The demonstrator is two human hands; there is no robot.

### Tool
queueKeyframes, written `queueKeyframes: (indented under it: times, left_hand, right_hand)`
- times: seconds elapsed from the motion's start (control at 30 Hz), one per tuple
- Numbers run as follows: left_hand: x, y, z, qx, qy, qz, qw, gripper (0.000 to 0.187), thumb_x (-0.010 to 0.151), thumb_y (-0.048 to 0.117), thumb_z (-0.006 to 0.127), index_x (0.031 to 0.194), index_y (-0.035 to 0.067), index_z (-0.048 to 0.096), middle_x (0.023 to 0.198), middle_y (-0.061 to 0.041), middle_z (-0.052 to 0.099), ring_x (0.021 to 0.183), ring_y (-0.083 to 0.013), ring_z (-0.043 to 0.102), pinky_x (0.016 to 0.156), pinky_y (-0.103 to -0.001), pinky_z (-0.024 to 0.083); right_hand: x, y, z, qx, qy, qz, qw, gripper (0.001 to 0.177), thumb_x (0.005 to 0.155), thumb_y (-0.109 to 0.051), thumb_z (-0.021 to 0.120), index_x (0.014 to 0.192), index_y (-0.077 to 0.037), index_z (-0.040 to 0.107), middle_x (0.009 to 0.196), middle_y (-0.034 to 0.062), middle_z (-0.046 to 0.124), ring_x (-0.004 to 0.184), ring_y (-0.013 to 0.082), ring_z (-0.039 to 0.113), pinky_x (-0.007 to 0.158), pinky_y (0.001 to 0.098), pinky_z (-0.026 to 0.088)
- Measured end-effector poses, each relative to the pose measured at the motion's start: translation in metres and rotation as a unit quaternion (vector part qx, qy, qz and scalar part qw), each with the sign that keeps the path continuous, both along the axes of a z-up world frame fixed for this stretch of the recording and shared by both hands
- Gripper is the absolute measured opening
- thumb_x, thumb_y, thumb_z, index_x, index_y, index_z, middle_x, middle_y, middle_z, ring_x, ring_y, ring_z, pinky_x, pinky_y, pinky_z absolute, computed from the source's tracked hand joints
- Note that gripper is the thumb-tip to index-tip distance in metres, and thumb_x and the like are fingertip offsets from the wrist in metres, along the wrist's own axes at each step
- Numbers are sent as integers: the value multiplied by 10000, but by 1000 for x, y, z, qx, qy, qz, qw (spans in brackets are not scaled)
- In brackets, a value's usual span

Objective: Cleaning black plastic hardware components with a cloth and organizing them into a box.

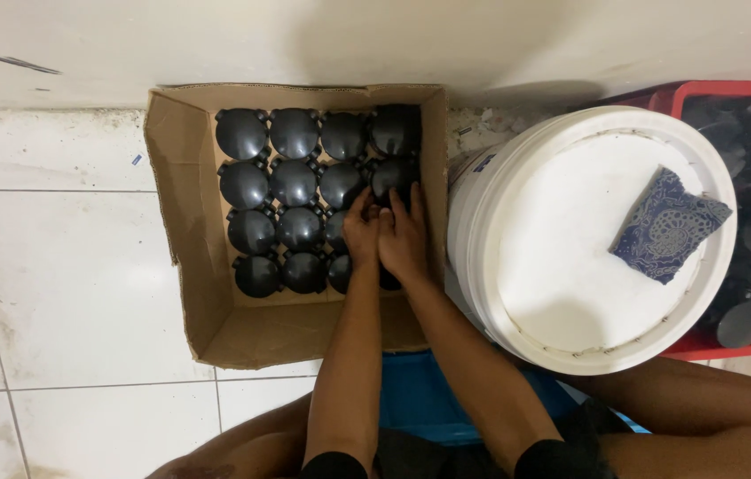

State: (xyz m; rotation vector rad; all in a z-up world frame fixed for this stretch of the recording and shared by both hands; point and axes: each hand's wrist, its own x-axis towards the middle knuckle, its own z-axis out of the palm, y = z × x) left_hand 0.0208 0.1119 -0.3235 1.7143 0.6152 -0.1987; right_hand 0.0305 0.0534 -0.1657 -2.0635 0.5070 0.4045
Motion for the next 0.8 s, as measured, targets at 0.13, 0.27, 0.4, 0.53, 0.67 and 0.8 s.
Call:
queueKeyframes:
  times: [0.13, 0.27, 0.4, 0.53, 0.67, 0.8]
  left_hand:
    - [1, 2, -2, 23, 3, -15, 1000, 392, 911, 58, 601, 1283, 156, 676, 1198, -157, 699, 1150, -321, 639, 999, -419, 509]
    - [0, 2, -6, 1, 0, 2, 1000, 402, 896, 32, 609, 1266, 170, 687, 1186, -166, 700, 1143, -325, 639, 1000, -417, 511]
    - [3, -4, -26, -4, -19, -3, 1000, 447, 874, 11, 632, 1293, 162, 669, 1176, -172, 702, 1120, -340, 652, 983, -425, 517]
    - [-1, -4, -29, -1, -6, 12, 1000, 410, 902, 59, 616, 1298, 158, 662, 1169, -154, 708, 1130, -299, 654, 986, -407, 518]
    - [-2, -2, -25, 10, -22, 17, 1000, 402, 889, 57, 646, 1279, 149, 674, 1143, -147, 718, 1109, -300, 664, 965, -410, 529]
    - [-3, -6, -28, -27, -55, 51, 997, 392, 866, -29, 640, 1233, 96, 696, 1108, -167, 724, 1066, -305, 681, 953, -408, 531]
  right_hand:
    - [-1, -3, -15, -15, 42, 6, 999, 529, 1042, -299, 359, 1477, -3, 408, 1592, 293, 125, 1499, 423, 104, 1232, 515, 112]
    - [-1, -2, -17, -20, 48, 2, 999, 535, 1044, -311, 358, 1476, 0, 410, 1576, 298, 142, 1493, 430, 120, 1228, 526, 117]
    - [3, -4, -27, -14, 54, -1, 998, 518, 1043, -299, 364, 1501, -59, 389, 1582, 282, 128, 1500, 418, 106, 1228, 524, 117]
    - [-2, -1, -17, 2, 55, -9, 998, 535, 1045, -321, 353, 1514, -66, 369, 1590, 277, 101, 1502, 420, 74, 1231, 528, 96]
    - [-3, -1, -13, 16, 52, -12, 998, 528, 1055, -313, 335, 1521, -67, 355, 1594, 283, 103, 1501, 421, 78, 1225, 534, 99]
    - [-8, 1, -12, 14, 30, -21, 999, 505, 1057, -290, 341, 1492, -40, 397, 1575, 297, 146, 1489, 439, 124, 1216, 544, 125]
